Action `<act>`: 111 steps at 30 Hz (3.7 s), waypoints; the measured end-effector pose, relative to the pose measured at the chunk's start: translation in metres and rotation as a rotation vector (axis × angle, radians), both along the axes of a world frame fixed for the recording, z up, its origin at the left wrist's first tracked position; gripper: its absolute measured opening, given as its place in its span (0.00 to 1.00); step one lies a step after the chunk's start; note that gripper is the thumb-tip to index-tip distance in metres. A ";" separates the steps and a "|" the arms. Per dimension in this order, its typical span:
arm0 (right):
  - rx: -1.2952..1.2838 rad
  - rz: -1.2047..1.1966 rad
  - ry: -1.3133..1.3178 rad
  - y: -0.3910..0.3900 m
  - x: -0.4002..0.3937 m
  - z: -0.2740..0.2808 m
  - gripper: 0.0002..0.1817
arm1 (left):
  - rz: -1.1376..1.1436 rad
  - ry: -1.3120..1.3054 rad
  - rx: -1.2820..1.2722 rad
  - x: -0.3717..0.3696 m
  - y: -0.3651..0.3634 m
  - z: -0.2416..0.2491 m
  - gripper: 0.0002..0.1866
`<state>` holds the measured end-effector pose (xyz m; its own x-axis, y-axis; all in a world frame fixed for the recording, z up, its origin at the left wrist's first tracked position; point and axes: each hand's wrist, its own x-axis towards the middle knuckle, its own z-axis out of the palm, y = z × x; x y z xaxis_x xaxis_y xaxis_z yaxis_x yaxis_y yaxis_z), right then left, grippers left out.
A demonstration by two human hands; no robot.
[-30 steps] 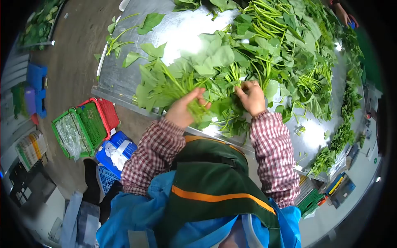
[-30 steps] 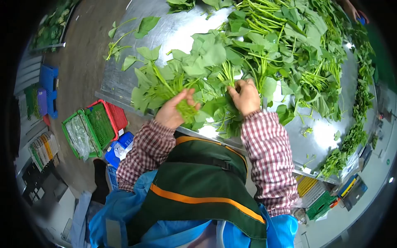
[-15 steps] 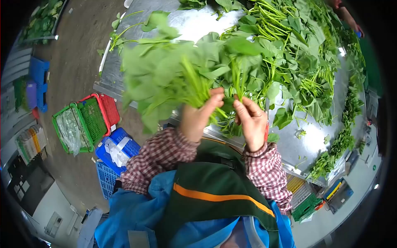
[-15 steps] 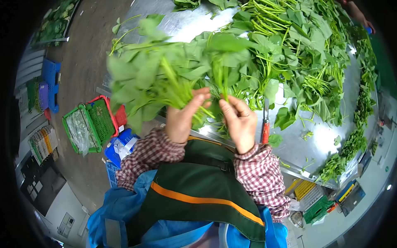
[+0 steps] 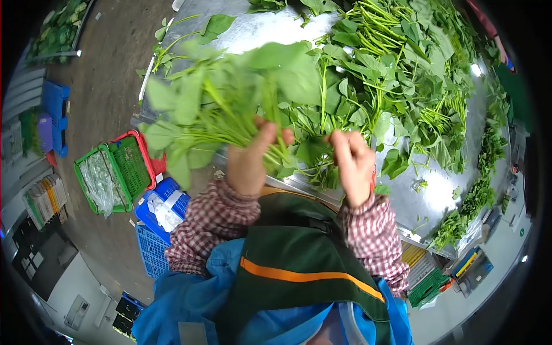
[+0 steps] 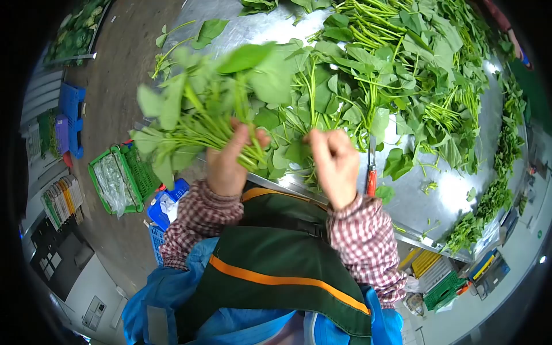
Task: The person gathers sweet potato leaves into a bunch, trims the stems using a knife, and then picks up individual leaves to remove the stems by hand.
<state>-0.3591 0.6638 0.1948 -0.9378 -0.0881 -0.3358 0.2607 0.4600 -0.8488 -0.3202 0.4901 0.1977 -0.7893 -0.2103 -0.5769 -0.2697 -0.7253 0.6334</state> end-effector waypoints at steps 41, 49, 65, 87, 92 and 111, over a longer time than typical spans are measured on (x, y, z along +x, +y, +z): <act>-0.367 -0.457 -0.095 0.074 -0.020 -0.003 0.12 | 0.120 -0.116 0.004 -0.007 0.005 -0.016 0.07; -0.754 -0.514 -0.154 0.036 0.005 0.001 0.11 | -0.092 0.029 -0.165 -0.009 0.049 0.008 0.07; -0.945 -0.227 -0.538 0.026 0.005 0.020 0.18 | -0.344 0.127 0.081 -0.013 0.047 0.006 0.11; -0.219 0.441 -0.218 0.025 0.045 0.016 0.14 | -0.078 -0.037 0.049 -0.036 -0.006 -0.011 0.08; -0.064 0.176 0.095 0.023 0.007 0.016 0.16 | -0.365 0.008 -0.044 -0.019 0.001 0.006 0.10; 0.470 0.241 0.373 0.036 -0.022 -0.060 0.15 | -0.050 -0.169 0.075 -0.006 -0.036 -0.059 0.08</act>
<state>-0.3810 0.6995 0.1349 -0.9711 -0.2342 -0.0453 -0.1702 0.8134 -0.5562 -0.3260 0.4542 0.1390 -0.6885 -0.1244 -0.7144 -0.4044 -0.7519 0.5207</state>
